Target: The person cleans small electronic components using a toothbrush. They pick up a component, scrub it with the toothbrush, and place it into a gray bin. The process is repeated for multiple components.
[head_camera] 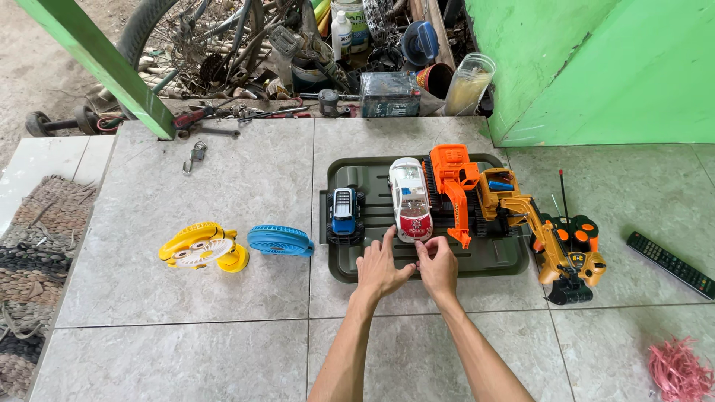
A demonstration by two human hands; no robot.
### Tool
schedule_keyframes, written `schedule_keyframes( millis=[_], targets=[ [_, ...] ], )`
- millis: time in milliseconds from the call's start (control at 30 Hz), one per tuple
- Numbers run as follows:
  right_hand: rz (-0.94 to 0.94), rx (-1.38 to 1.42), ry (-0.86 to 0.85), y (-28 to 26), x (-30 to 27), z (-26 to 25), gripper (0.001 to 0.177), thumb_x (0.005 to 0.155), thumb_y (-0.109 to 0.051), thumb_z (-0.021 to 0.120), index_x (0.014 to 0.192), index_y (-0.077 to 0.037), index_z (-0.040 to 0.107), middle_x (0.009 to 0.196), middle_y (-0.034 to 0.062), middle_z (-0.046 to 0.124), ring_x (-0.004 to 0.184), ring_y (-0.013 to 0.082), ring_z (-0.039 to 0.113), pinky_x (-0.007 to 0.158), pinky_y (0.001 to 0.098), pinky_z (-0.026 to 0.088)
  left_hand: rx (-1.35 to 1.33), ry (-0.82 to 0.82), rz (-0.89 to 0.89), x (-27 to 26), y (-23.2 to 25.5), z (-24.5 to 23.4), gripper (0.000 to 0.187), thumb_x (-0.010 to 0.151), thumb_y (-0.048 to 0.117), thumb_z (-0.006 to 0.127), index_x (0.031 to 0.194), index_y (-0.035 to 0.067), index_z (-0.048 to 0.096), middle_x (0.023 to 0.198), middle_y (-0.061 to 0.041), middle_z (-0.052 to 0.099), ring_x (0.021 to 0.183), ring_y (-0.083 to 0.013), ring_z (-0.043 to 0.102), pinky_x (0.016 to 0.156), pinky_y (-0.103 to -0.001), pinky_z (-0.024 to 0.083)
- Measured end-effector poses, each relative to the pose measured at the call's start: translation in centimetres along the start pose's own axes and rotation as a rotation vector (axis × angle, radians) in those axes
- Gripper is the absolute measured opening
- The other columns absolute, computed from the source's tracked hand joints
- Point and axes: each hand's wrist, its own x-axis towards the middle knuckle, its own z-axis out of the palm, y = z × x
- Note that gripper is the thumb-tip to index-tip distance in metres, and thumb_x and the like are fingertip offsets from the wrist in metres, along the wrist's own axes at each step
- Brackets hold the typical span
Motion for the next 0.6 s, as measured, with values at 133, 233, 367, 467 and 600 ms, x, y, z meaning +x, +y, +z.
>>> schedule_keyframes(
  millis=[133, 233, 367, 467, 600],
  targets=[
    [-0.081, -0.204, -0.02, -0.3, 0.1, -0.1, 0.034, 0.099, -0.039, 0.064, 0.095, -0.005, 0.068, 0.069, 0.0059, 0.073, 0.06, 0.0191, 0.072, 0.056, 0.0356, 0.052, -0.016, -0.047, -0.083, 1.4, 0.4, 0.1, 0.115, 0.072, 0.052, 0.077, 0.165, 0.033, 0.013, 0.121, -0.02, 0.054, 0.112, -0.0368, 0.054, 0.088, -0.052, 0.04],
    [-0.003, -0.203, -0.095, -1.1, 0.4, -0.6, 0.036, 0.099, -0.042, 0.059, 0.099, -0.007, 0.067, 0.066, 0.0068, 0.072, 0.055, 0.0208, 0.072, 0.054, 0.0377, 0.054, -0.018, -0.042, -0.118, 1.7, 1.0, 0.4, 0.117, 0.071, 0.052, 0.078, 0.166, 0.036, 0.011, 0.121, -0.022, 0.053, 0.112, -0.0381, 0.054, 0.089, -0.053, 0.038],
    [0.008, -0.279, -0.128, -1.8, 1.1, -0.5, 0.038, 0.1, -0.046, 0.056, 0.102, -0.009, 0.065, 0.059, 0.0083, 0.069, 0.049, 0.0229, 0.069, 0.053, 0.0401, 0.053, -0.03, -0.006, -0.123, 1.6, 1.0, 0.4, 0.123, 0.067, 0.05, 0.078, 0.166, 0.031, 0.008, 0.12, -0.022, 0.054, 0.111, -0.0378, 0.054, 0.087, -0.054, 0.038],
    [0.022, -0.348, -0.148, -1.6, 1.8, -0.2, 0.045, 0.102, -0.05, 0.052, 0.098, -0.006, 0.063, 0.063, 0.0115, 0.071, 0.054, 0.0278, 0.072, 0.058, 0.0421, 0.055, -0.057, -0.029, -0.136, 1.8, 0.9, 0.5, 0.12, 0.067, 0.046, 0.076, 0.165, 0.03, 0.009, 0.119, -0.02, 0.055, 0.109, -0.0364, 0.056, 0.087, -0.053, 0.039],
    [-0.053, -0.497, -0.057, -0.8, 2.6, 0.3, 0.052, 0.103, -0.053, 0.052, 0.094, -0.004, 0.065, 0.08, 0.0196, 0.073, 0.083, 0.043, 0.07, 0.072, 0.0531, 0.052, -0.05, -0.031, -0.109, 2.0, 0.5, 0.6, 0.115, 0.068, 0.046, 0.076, 0.164, 0.034, 0.013, 0.12, -0.02, 0.053, 0.11, -0.0358, 0.055, 0.087, -0.052, 0.038]
  ],
)
